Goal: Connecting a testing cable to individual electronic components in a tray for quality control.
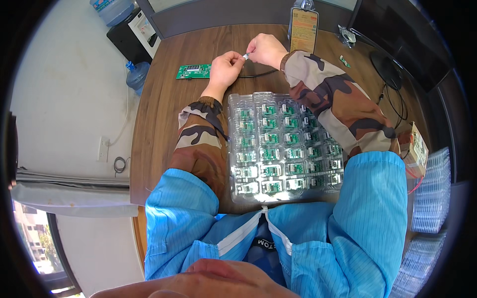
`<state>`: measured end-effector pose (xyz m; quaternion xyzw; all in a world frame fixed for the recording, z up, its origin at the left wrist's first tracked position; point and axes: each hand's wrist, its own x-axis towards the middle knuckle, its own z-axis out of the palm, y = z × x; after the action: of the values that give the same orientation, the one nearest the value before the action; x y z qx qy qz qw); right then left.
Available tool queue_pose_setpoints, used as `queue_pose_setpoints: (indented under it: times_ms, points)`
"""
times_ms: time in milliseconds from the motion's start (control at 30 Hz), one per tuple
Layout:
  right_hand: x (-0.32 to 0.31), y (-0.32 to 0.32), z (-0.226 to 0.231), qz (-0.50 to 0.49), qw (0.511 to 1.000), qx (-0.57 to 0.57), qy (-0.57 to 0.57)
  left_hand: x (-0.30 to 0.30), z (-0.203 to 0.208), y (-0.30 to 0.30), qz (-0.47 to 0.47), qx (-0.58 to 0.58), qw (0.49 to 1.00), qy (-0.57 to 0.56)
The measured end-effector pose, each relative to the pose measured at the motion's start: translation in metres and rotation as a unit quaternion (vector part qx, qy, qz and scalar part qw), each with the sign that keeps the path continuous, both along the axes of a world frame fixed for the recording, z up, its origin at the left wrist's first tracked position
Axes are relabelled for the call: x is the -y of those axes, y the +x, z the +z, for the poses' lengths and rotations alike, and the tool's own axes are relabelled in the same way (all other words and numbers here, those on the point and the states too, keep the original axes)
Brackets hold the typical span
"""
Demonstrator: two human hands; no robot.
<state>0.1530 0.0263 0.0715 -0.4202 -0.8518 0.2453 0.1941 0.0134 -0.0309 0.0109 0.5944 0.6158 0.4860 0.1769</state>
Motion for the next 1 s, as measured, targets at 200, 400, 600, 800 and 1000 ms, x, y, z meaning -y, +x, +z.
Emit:
queue_pose_setpoints:
  times_ms: [200,400,600,800,1000]
  points:
    - [0.001,-0.001,-0.002,0.001,1.000,0.003,-0.004,0.000,0.001,-0.001,-0.005,-0.007,1.000,-0.008]
    - [0.005,0.035,0.014,0.051,0.995,0.041,0.080,0.003,0.002,0.000,-0.022,-0.005,1.000,-0.015]
    - [0.094,0.158,0.067,0.069,0.992,0.043,0.094,0.003,0.005,0.004,-0.033,0.003,0.999,-0.015]
    - [0.220,0.289,0.057,-0.195,0.961,0.174,0.093,0.005,-0.001,-0.005,-0.025,-0.009,1.000,-0.010]
    - [0.308,0.361,0.010,-0.369,0.830,0.396,0.132,0.000,0.001,0.000,-0.043,-0.005,0.999,-0.006]
